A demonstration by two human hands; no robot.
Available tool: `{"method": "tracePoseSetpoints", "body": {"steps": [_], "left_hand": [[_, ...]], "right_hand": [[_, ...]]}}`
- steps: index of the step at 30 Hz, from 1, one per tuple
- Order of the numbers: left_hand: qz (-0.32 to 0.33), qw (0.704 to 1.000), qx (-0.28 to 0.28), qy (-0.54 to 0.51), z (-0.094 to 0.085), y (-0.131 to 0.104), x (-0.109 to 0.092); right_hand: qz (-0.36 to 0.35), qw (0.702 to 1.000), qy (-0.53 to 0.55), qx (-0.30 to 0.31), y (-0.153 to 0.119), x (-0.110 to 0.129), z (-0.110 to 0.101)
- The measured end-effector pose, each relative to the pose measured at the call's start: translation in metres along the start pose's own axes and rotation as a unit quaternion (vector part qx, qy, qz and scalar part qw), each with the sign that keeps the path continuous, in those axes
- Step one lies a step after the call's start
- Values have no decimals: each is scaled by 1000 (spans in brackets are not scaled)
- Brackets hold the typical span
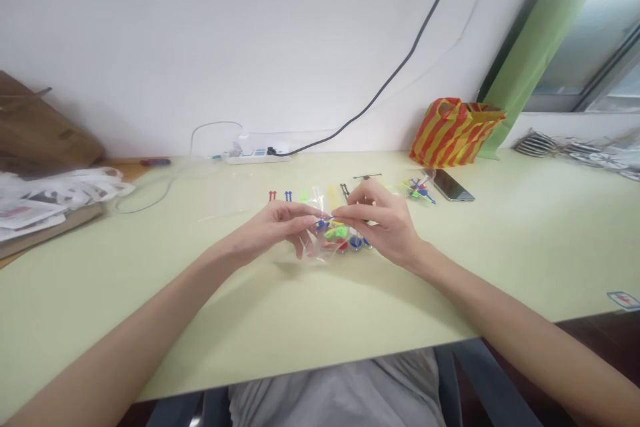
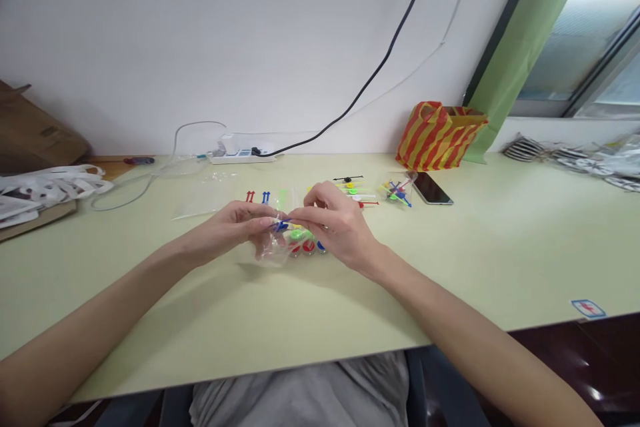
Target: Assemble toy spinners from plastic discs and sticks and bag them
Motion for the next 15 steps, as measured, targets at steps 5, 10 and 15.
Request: {"method": "tracePoseSetpoints", "body": {"steps": [5, 10, 15], "left_hand": [[10, 1000, 13, -22, 5, -1, -1], [17, 999, 2, -51, 6, -3, -3], [3, 999, -20, -40, 2, -3, -1]], "right_hand": [[52, 997, 40, -48, 1, 2, -1], [162, 975, 129, -83, -2, -7, 2], [137, 975, 175, 1, 4, -3, 14]]}}
Point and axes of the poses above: each hand's wrist, its own y-axis towards the middle knuckle, its own z-axis out of the palm, x = y × z, the point moved 8 cm from there along y, towards the middle knuckle, and after that the axes turned 11 degrees about y, right-handed, at the moved point
